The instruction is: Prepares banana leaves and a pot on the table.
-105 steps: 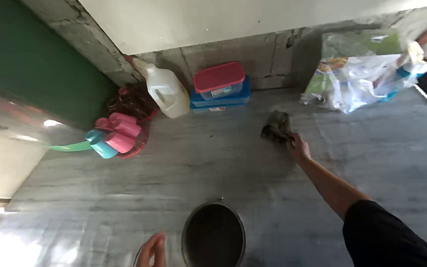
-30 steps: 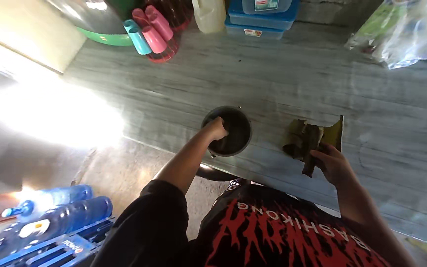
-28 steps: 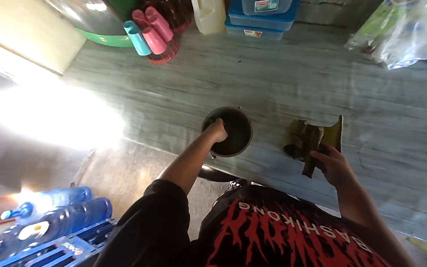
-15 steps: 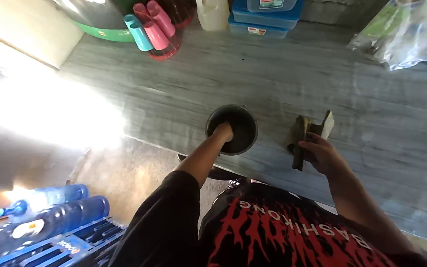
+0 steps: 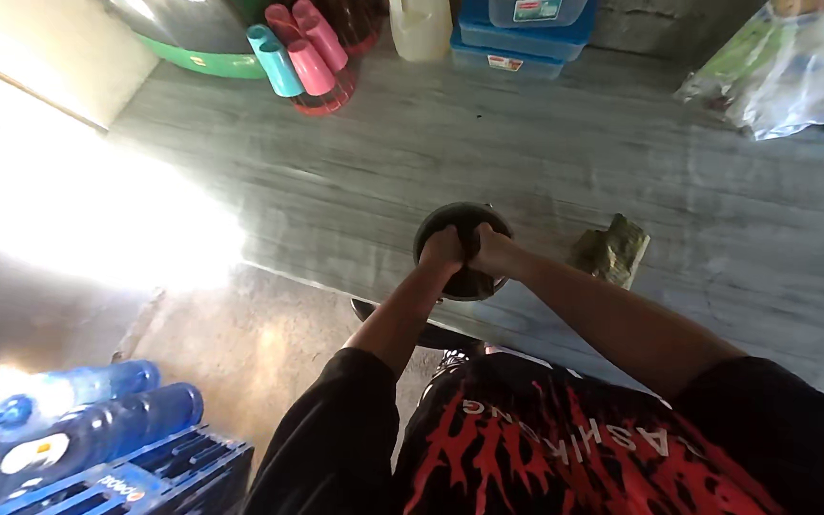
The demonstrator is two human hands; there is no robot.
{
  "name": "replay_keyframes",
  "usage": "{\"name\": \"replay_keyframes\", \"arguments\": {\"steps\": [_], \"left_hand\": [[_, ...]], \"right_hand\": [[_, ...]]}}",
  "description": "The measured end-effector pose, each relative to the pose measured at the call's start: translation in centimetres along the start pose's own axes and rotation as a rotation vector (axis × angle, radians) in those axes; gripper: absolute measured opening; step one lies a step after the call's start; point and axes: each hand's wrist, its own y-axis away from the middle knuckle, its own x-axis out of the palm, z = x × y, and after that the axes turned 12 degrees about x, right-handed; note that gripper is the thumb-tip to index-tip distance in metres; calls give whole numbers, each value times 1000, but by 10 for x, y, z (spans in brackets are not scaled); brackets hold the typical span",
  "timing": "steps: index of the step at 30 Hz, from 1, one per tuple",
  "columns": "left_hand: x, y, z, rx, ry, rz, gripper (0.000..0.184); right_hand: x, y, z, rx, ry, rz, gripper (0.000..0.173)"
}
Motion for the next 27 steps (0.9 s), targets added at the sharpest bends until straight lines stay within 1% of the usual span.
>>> {"name": "replay_keyframes", "arguments": {"steps": [3,6,8,9,12,14,18,21,24,27], "left_hand": [[5,-6,-5,1,33,-50,52],[6,-15,-8,31,5,-26,56],[3,-19,-9,37,-49,35,56],[2,-21,-9,35,-79,60,52],[-5,-25,-6,16,-105,84,41],[-9,-21,-5,15,-119,82,40],[-17,-10,-9,55,-139,107,32],[-23,-5,-10,90,-147,111,30],[-22,-5,-8,93,-190,132,29],[-13,-9,-2,90,-198,127,35]], "right_hand": [[2,-18,4,131,-20,44,78],[5,-29,4,147,24,27,76],[6,-31,3,90,133,-10,69],[7,-29,4,61,185,-21,66],[14,-20,8,25,177,-54,46],[19,-19,10,23,188,-50,40],[17,-16,18,88,293,-14,36],[17,-23,15,35,324,2,37],[17,-37,8,-18,249,-11,42],[17,-25,8,-65,174,-52,48]]}}
